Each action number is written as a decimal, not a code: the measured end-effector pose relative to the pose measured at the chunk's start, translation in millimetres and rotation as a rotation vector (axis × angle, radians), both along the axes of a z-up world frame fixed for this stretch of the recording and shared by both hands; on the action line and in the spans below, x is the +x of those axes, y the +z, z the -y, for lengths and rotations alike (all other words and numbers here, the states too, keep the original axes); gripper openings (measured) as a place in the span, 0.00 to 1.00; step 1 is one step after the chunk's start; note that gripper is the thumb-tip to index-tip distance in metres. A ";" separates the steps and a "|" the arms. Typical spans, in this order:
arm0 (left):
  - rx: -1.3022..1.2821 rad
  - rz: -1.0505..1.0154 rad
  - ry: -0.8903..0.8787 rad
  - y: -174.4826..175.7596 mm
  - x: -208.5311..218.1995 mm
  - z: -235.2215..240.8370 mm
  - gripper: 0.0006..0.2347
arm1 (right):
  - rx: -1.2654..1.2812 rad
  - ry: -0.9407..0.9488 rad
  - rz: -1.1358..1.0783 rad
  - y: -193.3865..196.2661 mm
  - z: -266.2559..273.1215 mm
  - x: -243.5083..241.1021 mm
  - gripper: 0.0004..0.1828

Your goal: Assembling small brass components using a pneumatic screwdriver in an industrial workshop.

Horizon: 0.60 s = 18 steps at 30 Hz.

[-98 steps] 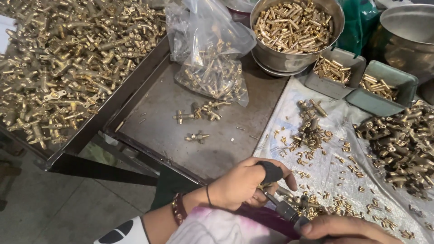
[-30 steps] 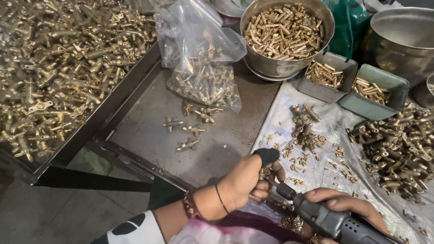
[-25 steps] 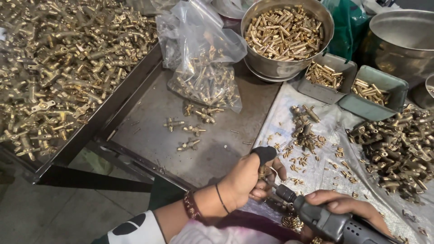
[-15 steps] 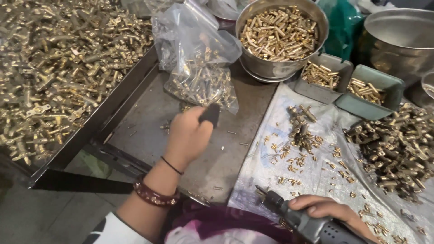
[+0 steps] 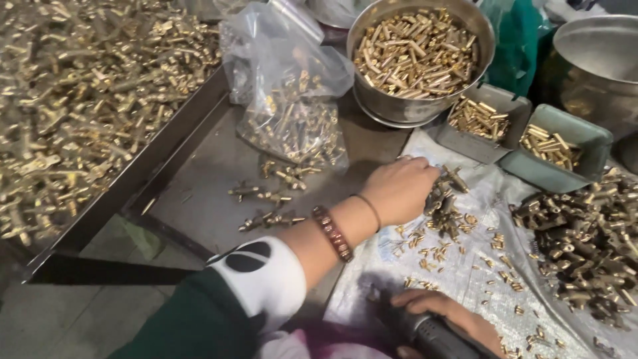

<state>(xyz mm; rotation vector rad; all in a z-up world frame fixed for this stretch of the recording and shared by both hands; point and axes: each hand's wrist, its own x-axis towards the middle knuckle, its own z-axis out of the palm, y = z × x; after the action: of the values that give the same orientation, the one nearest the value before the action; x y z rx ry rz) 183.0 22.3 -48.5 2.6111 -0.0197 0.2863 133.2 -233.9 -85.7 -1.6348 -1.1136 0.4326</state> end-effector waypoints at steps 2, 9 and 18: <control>0.052 0.160 -0.102 -21.0 28.2 2.7 0.17 | 0.139 0.156 -0.022 -13.7 2.5 10.6 0.23; 0.259 -0.003 -0.148 -13.2 37.4 8.9 0.09 | 0.067 0.269 -0.180 -28.1 16.2 29.5 0.15; -0.441 0.247 -0.079 -38.7 14.8 -9.0 0.13 | 0.099 0.331 -0.214 -26.7 16.9 25.2 0.14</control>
<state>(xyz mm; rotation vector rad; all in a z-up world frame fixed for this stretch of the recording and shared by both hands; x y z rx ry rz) 197.8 31.3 -87.2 2.1210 -0.1296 0.5192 158.4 -250.9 -112.4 -1.2869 -1.2238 0.7370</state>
